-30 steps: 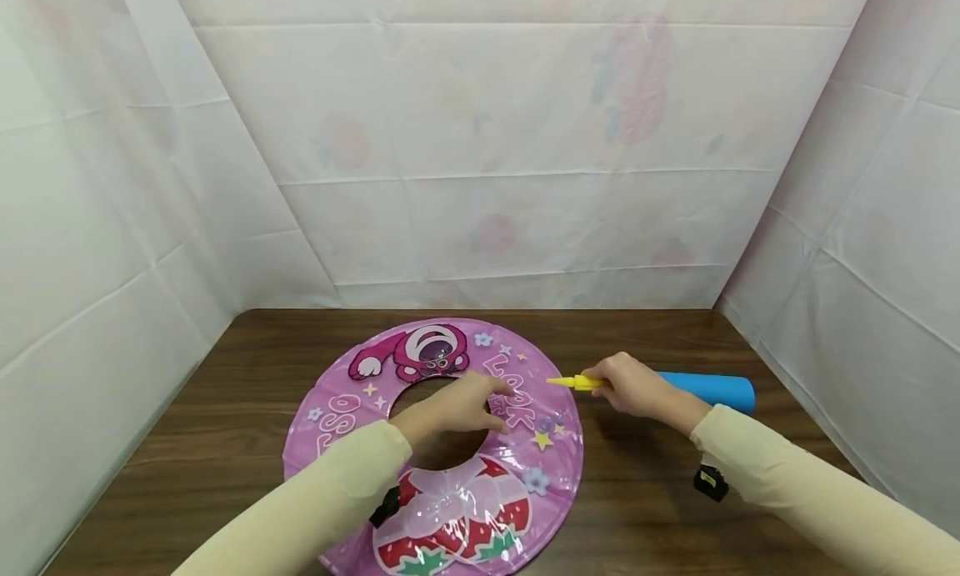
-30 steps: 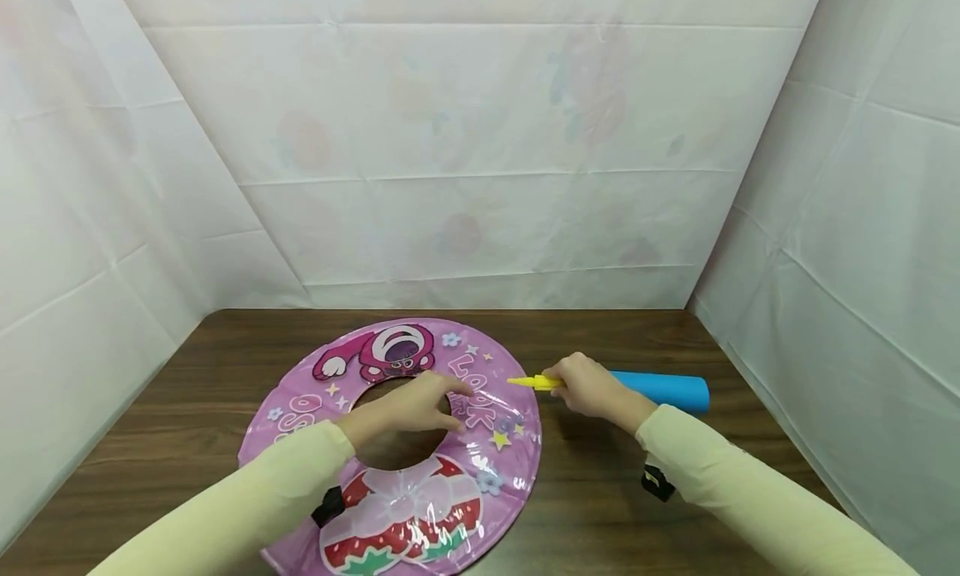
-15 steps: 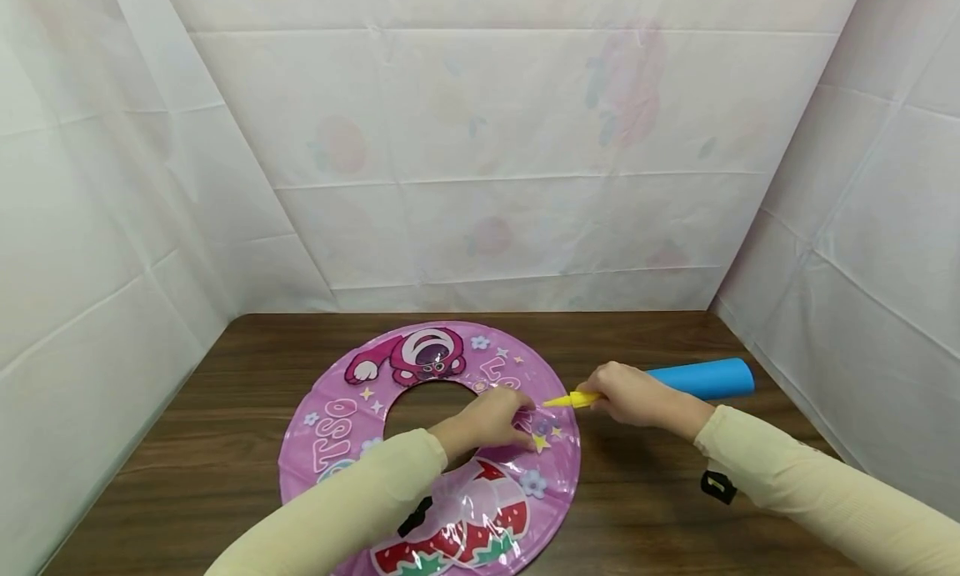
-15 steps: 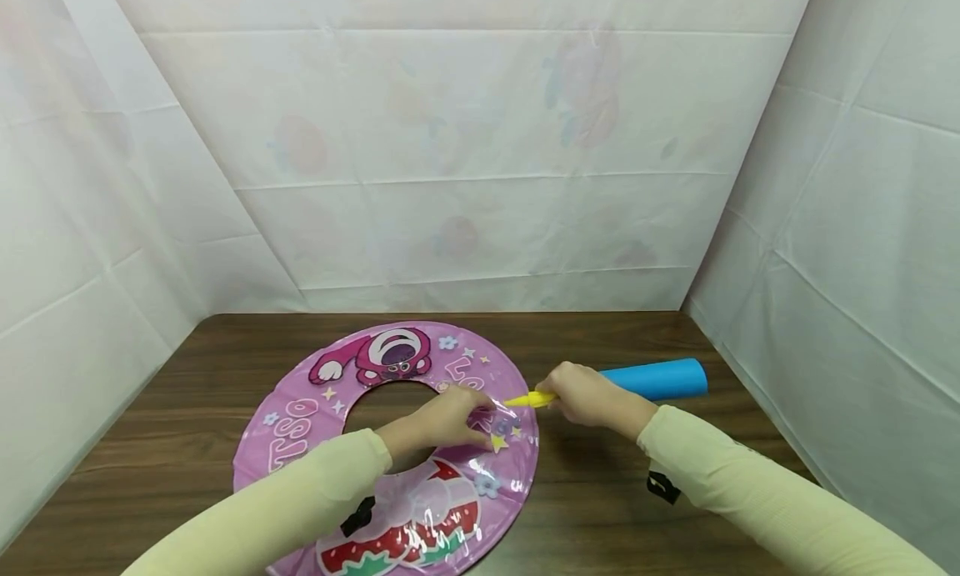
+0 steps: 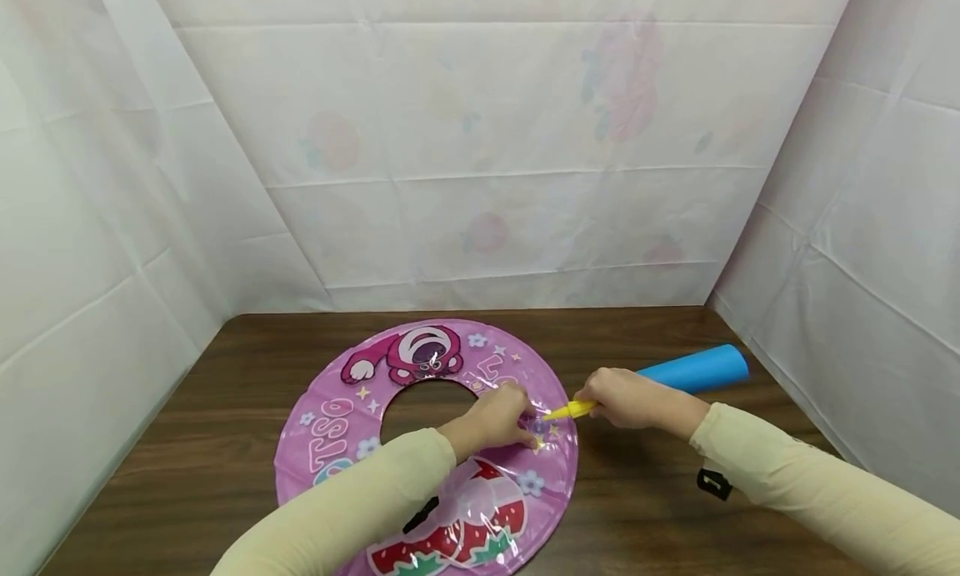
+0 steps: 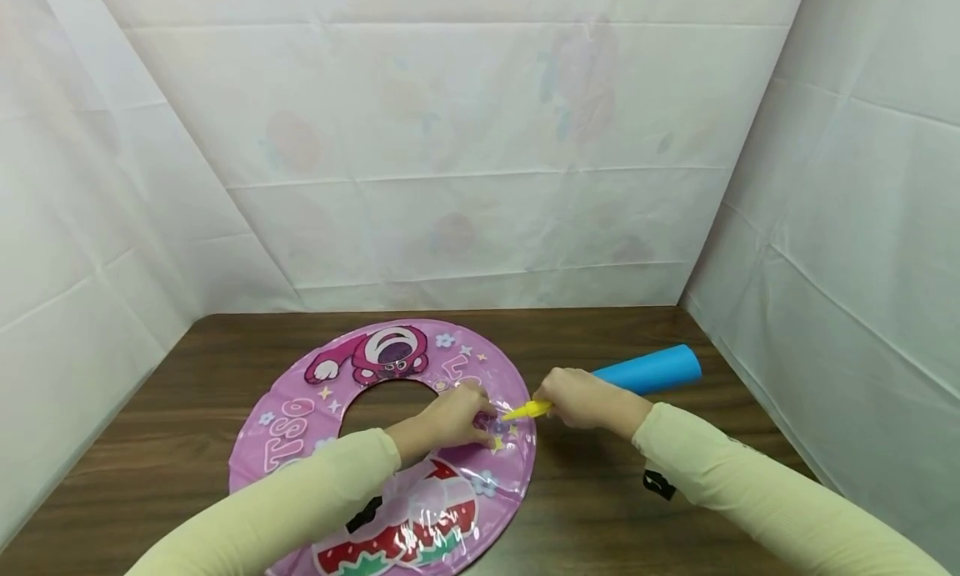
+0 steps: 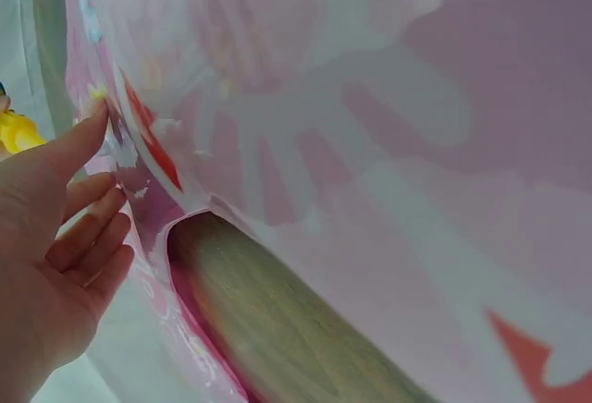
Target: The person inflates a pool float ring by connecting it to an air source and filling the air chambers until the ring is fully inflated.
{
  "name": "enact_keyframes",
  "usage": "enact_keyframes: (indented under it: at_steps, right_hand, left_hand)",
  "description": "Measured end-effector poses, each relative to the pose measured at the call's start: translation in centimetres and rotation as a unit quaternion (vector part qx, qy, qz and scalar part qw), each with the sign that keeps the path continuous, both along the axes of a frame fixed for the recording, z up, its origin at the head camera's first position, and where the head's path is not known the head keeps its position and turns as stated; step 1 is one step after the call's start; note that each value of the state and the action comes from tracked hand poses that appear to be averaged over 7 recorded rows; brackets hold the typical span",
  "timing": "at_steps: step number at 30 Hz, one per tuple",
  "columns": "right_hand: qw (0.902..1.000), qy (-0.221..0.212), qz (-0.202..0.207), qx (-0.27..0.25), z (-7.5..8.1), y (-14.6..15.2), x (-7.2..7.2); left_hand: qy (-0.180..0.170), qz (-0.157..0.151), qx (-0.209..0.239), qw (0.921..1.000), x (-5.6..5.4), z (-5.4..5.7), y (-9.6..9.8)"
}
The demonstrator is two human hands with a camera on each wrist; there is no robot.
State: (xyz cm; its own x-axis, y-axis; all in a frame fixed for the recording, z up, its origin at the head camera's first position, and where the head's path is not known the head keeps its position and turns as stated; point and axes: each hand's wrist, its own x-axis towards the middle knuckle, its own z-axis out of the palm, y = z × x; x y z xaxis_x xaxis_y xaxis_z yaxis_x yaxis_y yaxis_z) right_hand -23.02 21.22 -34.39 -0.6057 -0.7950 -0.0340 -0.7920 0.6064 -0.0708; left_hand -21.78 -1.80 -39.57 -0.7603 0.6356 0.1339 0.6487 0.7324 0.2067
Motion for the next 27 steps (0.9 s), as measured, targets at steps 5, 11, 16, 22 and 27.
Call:
enact_keyframes:
  at_steps: [5,11,16,22,27]
  right_hand:
    - [0.9999,-0.012,-0.003,0.007,0.1,-0.2,0.2]
    - [0.9997,-0.019,-0.009,0.014,0.3,-0.6,0.3]
    - [0.9986,-0.028,-0.032,0.032,0.3,-0.8,0.2]
    - [0.9948,-0.038,-0.065,0.068,0.1,-1.3,0.3]
    - [0.9910,0.014,-0.062,0.118,0.7,-2.8,0.8]
  left_hand:
    - [-0.018,0.009,0.019,0.9996,-0.2,-0.6,0.3]
    - [-0.047,0.029,0.048,0.9973,-0.4,-0.6,0.8]
    - [-0.058,0.033,0.060,0.9959,-0.2,-0.5,1.3]
    - [-0.087,0.040,0.081,0.9921,0.0,-0.7,1.2]
    - [-0.075,0.017,0.097,0.9923,-0.1,-0.9,0.6]
